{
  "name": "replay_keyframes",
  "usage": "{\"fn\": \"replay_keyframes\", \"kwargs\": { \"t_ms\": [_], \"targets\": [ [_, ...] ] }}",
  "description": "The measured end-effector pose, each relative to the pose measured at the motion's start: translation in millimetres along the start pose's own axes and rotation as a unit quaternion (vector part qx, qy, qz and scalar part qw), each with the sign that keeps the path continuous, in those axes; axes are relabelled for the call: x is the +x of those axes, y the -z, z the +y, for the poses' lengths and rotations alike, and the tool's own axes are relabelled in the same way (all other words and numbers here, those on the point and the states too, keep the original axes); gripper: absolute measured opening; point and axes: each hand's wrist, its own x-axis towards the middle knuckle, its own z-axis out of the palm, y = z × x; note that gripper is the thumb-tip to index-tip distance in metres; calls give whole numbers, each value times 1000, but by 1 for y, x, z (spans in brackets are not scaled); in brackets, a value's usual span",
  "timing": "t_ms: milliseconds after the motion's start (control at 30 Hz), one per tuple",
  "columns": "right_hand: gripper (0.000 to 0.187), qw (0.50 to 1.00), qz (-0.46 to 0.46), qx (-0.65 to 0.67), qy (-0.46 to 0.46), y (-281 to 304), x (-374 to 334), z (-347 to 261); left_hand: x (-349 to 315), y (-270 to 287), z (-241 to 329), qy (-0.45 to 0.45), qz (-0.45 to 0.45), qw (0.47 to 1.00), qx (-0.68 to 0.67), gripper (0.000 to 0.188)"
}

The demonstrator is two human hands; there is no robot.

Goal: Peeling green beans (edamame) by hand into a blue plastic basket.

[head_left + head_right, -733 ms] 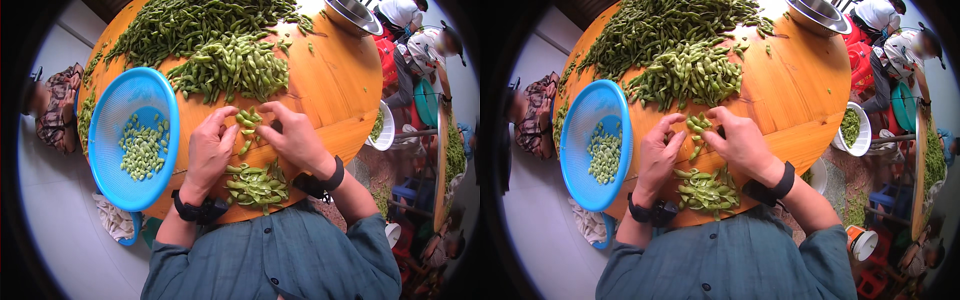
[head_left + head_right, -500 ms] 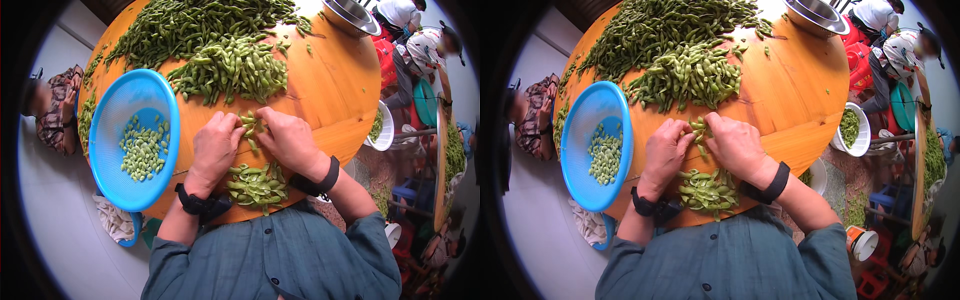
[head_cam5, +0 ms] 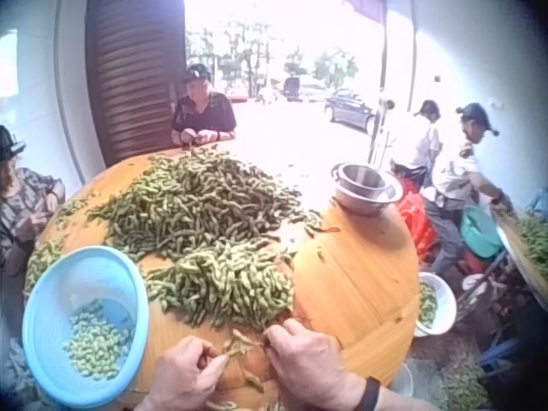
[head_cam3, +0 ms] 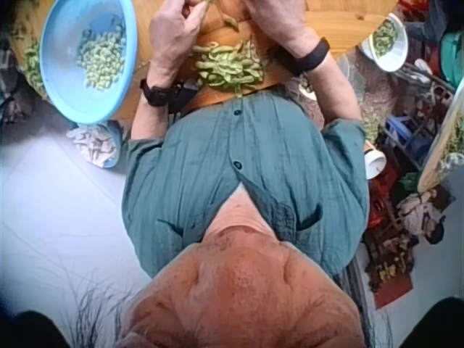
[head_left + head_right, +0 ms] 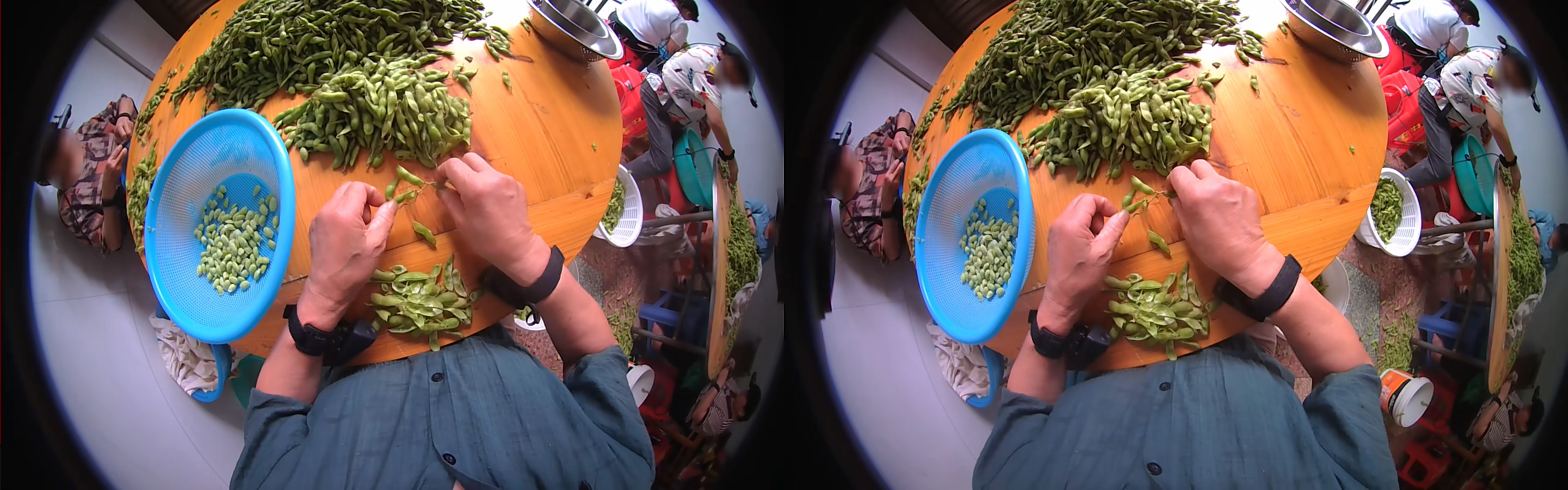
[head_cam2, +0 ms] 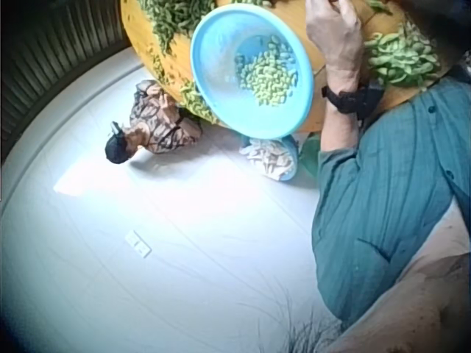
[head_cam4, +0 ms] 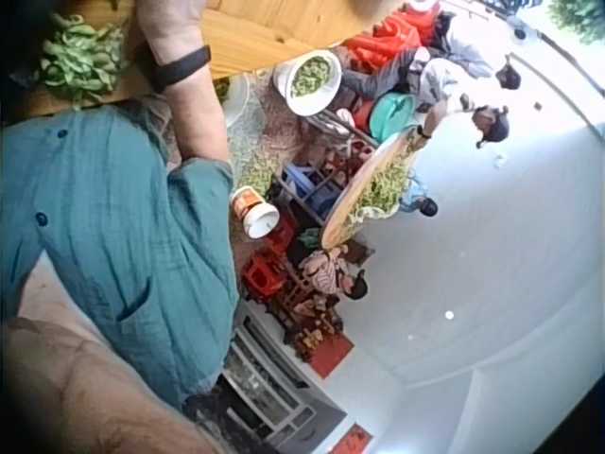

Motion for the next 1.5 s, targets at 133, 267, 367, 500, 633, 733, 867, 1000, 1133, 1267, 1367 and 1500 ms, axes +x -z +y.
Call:
{"fn": "replay_keyframes", "kwargs": {
  "t_ms": [133, 267, 367, 500, 633, 733, 867, 1000, 1133, 1267, 1367, 1500],
  "targets": [
    [11, 1000, 12, -2, -2, -4, -1, 3, 4, -1, -7, 13, 4, 999, 36, 15],
    [14, 999, -41, 12, -6, -3, -2, 2, 5, -6, 3, -68, 34, 997, 33, 16],
    [16, 999, -45, 8, -1, 0, -1, -4, 9, -12, 4, -138, 8, 989, 42, 19],
    [15, 999, -37, 14, 7, -2, -2, -1, 11, -18, -6, -146, -43, 987, 52, 19],
    [16, 998, -61, 21, 7, -2, -6, 3, 12, -17, -6, -143, -45, 982, 112, 15],
    [16, 991, -123, 57, -17, 7, -7, 2, 12, -16, -2, -128, -54, 981, 133, 12],
    [17, 980, -166, 102, -39, 16, -4, -2, 11, -18, -1, -135, -40, 980, 140, 10],
    [14, 976, -165, 131, -48, 20, -4, -4, 10, -20, -3, -146, -28, 979, 139, 11],
    [11, 979, -152, 124, -49, 23, -7, -11, 10, -23, -4, -143, -22, 980, 135, 11],
    [15, 970, -154, 174, -65, 31, -13, -20, 8, -23, -5, -135, -11, 979, 154, 10],
    [12, 942, -187, 259, -100, 60, -20, -31, 14, -20, -13, -111, 15, 977, 181, 9],
    [9, 950, -154, 215, -164, 57, -19, -15, 15, -17, -17, -102, 25, 984, 144, 9]
  ]
}}
